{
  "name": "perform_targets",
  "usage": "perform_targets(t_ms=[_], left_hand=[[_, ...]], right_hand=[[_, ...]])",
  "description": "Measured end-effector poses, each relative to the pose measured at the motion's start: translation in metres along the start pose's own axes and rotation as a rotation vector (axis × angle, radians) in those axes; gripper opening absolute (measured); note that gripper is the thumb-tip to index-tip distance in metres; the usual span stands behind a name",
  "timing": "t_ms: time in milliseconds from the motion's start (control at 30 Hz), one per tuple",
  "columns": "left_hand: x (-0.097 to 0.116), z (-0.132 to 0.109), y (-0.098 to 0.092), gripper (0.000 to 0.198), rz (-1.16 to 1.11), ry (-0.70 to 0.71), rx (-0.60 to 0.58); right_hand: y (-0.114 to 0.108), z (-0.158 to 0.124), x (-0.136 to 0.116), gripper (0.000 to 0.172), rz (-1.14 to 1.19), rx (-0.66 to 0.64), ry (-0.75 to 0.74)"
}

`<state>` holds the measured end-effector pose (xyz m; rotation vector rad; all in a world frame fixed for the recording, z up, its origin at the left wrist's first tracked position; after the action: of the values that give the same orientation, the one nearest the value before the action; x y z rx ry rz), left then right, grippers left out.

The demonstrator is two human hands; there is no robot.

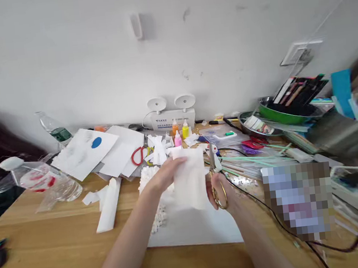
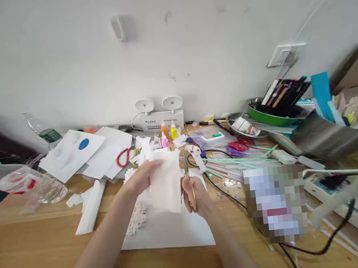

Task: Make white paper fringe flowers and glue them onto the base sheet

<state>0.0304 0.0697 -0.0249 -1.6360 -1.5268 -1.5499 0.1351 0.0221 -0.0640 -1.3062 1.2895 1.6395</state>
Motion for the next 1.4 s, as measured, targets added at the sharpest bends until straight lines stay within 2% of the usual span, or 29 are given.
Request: perform_targets(t_ms=[167,300,400,500,600,667,767,833,900,933,1000,1100,1200,1300,1400], left_hand=[[0.052,0.004,-0.065,0.02,0.069,0.203,0.404],[0.08,0.036,-0.1,0.014,0.112,0.229,0.484],[0.083,0.057,-0.123,0.009,0.152,0.189,0.547],[0.081,0.061,-0.139,0.008,0.174,0.155,0.609],[0.086,0.051,-0.147,0.013,0.158,0.183,0.648],[0.09,0.04,-0.142,0.017,0.126,0.209,0.644],[0.084,0.02,-0.119,0.019,0.069,0.201,0.565],[0.07,0.006,-0.093,0.019,0.034,0.158,0.468],[0.043,-0.003,-0.053,0.019,-0.071,0.006,0.208],[0.032,-0.009,-0.037,0.018,-0.093,-0.049,0.14],[0.014,-0.019,-0.018,0.018,-0.085,-0.108,0.092],[-0.002,-0.021,0.0,0.021,-0.081,-0.112,0.001],[-0.013,-0.021,0.012,0.027,-0.138,-0.067,-0.17],[-0.023,-0.032,0.023,0.037,-0.215,0.013,-0.363],[-0.029,-0.05,0.03,0.045,-0.194,0.135,-0.449]], right_hand=[[-0.003,0.004,-0.016,0.068,0.074,0.032,-0.053],[-0.007,0.002,-0.019,0.071,0.032,0.06,-0.058],[-0.007,0.0,-0.022,0.071,0.009,0.066,-0.069],[-0.008,-0.002,-0.025,0.069,-0.007,0.083,-0.08],[-0.009,-0.002,-0.026,0.069,-0.024,0.091,-0.074],[-0.008,-0.003,-0.029,0.068,-0.045,0.1,-0.072],[-0.009,-0.005,-0.038,0.056,-0.139,0.157,-0.089],[-0.01,-0.007,-0.043,0.046,-0.223,0.211,-0.091],[-0.01,-0.007,-0.043,0.041,-0.272,0.226,-0.083],[-0.009,-0.006,-0.041,0.041,-0.282,0.223,-0.073],[-0.008,-0.004,-0.034,0.043,-0.291,0.223,-0.036],[-0.008,-0.002,-0.024,0.038,-0.32,0.25,0.011],[-0.008,-0.001,-0.027,0.031,-0.313,0.259,-0.02],[-0.013,-0.003,-0.034,0.029,-0.249,0.309,-0.042],[-0.015,-0.006,-0.041,0.026,-0.171,0.332,-0.054]])
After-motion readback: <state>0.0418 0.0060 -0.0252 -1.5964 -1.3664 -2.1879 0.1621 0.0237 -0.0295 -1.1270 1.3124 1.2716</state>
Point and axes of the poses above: each hand's wrist, its own z-axis towards the middle knuckle, its own y-axis out of the palm, x = y × z, the point moved 8 cm from there along z, towards the middle knuckle, and after that the axes turned 3 degrees about -x, right-handed, at the moved point
